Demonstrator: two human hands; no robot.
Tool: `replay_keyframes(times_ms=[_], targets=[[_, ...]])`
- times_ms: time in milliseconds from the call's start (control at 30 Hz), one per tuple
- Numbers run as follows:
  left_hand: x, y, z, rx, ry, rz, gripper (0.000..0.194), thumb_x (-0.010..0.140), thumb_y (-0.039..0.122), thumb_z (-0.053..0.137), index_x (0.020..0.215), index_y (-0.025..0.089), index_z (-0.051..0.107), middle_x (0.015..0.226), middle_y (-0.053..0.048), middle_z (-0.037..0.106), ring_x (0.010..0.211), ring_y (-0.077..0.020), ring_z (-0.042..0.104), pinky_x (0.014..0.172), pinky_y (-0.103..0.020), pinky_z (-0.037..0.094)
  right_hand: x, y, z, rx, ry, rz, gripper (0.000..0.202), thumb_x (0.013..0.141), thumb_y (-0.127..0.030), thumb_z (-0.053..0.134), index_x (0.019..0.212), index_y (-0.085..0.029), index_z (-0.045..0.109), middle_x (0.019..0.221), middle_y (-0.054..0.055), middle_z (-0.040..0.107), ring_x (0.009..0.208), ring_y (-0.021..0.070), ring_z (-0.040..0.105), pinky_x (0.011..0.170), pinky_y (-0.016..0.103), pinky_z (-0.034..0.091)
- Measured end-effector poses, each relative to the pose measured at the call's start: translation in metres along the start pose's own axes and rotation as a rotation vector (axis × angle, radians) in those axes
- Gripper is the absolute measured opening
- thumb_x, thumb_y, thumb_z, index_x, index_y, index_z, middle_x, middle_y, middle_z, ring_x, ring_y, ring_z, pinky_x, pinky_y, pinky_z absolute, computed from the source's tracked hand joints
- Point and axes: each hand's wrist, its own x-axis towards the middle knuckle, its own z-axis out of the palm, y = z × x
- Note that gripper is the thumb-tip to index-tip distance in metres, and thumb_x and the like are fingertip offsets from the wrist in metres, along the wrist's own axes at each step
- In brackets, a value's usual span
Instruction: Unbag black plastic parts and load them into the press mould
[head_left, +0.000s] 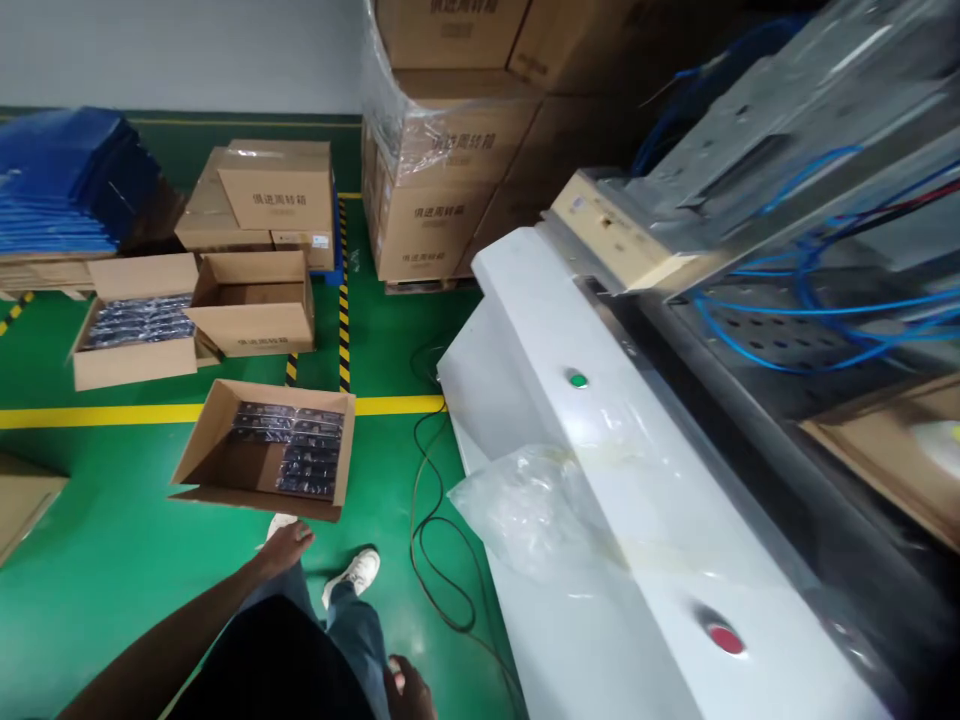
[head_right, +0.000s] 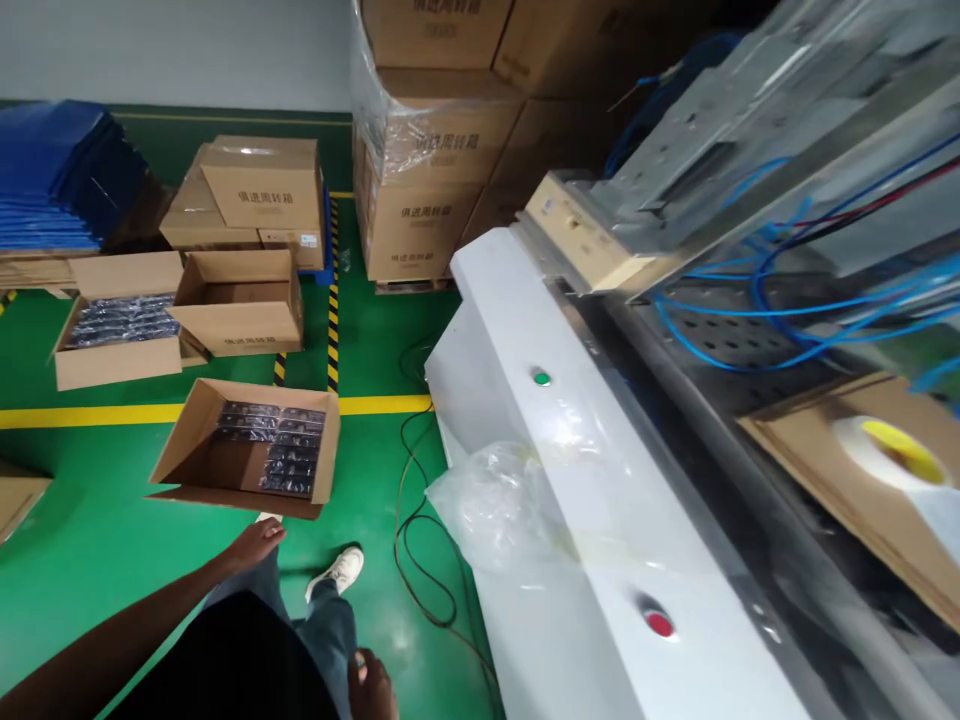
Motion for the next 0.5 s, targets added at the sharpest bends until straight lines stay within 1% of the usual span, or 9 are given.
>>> replay_keyframes(times_ms=[67,133,200,233,300,367,433,500], targets=[[0.005,-0.018,-0.01,0.017,-0.069,-0.026,0.016,0.1,0.029,0.069,0.096,0.014,0.072,0.09,-0.001,0.076,0.088,-0.017,0.074,0.089,-0.039,0.063,0.015,-0.009,0.007,0.022,0.014,0.062,0.053,0.072,-0.078,0.055,0.079,-0.031,0.077,0.081,0.011,0.08,0.084,0.0426,0.079,0.08,0.054,0.067],[0.016,-0.044,-0.024,0.035,-0.086,-0.063,0.014,0.101,0.026,0.068,0.101,0.014,0.072,0.093,-0.002,0.077,0.091,-0.0177,0.075,0.092,-0.041,0.062,0.033,-0.014,0.018,0.05,0.006,0.12,0.062,0.075,-0.081,0.05,0.088,-0.027,0.077,0.093,0.015,0.082,0.091,0.0394,0.079,0.083,0.049,0.067],[0.034,-0.075,-0.039,0.063,-0.074,-0.106,0.014,0.101,0.025,0.066,0.107,0.014,0.072,0.1,-0.004,0.078,0.097,-0.0185,0.075,0.096,-0.041,0.061,0.051,-0.017,0.039,0.099,0.027,0.231,0.068,0.074,-0.083,0.049,0.095,-0.023,0.076,0.098,0.016,0.081,0.092,0.0362,0.08,0.082,0.043,0.067],[0.046,-0.092,-0.047,0.083,-0.062,-0.128,0.014,0.101,0.024,0.065,0.109,0.014,0.072,0.105,-0.005,0.079,0.1,-0.019,0.075,0.098,-0.041,0.06,0.059,-0.019,0.054,0.127,0.046,0.302,0.069,0.073,-0.083,0.051,0.096,-0.022,0.075,0.097,0.015,0.081,0.091,0.0349,0.08,0.08,0.041,0.067],[0.078,-0.128,-0.063,0.14,-0.031,-0.172,0.018,0.103,0.025,0.062,0.113,0.014,0.071,0.112,-0.007,0.079,0.106,-0.0202,0.074,0.102,-0.042,0.059,0.072,-0.02,0.095,0.164,0.078,0.438,0.068,0.069,-0.081,0.056,0.098,-0.021,0.074,0.093,0.013,0.081,0.088,0.0334,0.079,0.075,0.038,0.065],[0.119,-0.164,-0.074,0.214,-0.001,-0.203,0.024,0.104,0.026,0.058,0.121,0.014,0.069,0.118,-0.01,0.078,0.112,-0.0217,0.073,0.105,-0.042,0.056,0.082,-0.022,0.147,0.17,0.092,0.489,0.065,0.072,-0.077,0.058,0.102,-0.022,0.075,0.092,0.011,0.081,0.088,0.033,0.079,0.071,0.037,0.063],[0.168,-0.2,-0.079,0.299,0.026,-0.217,0.033,0.103,0.027,0.055,0.132,0.013,0.064,0.127,-0.014,0.075,0.121,-0.0234,0.071,0.109,-0.041,0.053,0.09,-0.02,0.201,0.169,0.103,0.465,0.063,0.08,-0.073,0.056,0.108,-0.02,0.075,0.094,0.012,0.082,0.088,0.0333,0.079,0.07,0.037,0.063],[0.22,-0.236,-0.075,0.388,0.049,-0.217,0.043,0.101,0.027,0.054,0.141,0.012,0.058,0.138,-0.018,0.071,0.131,-0.026,0.065,0.114,-0.04,0.049,0.098,-0.011,0.247,0.139,0.124,0.392,0.062,0.088,-0.069,0.053,0.113,-0.017,0.076,0.1,0.015,0.081,0.089,0.0339,0.079,0.072,0.039,0.064]])
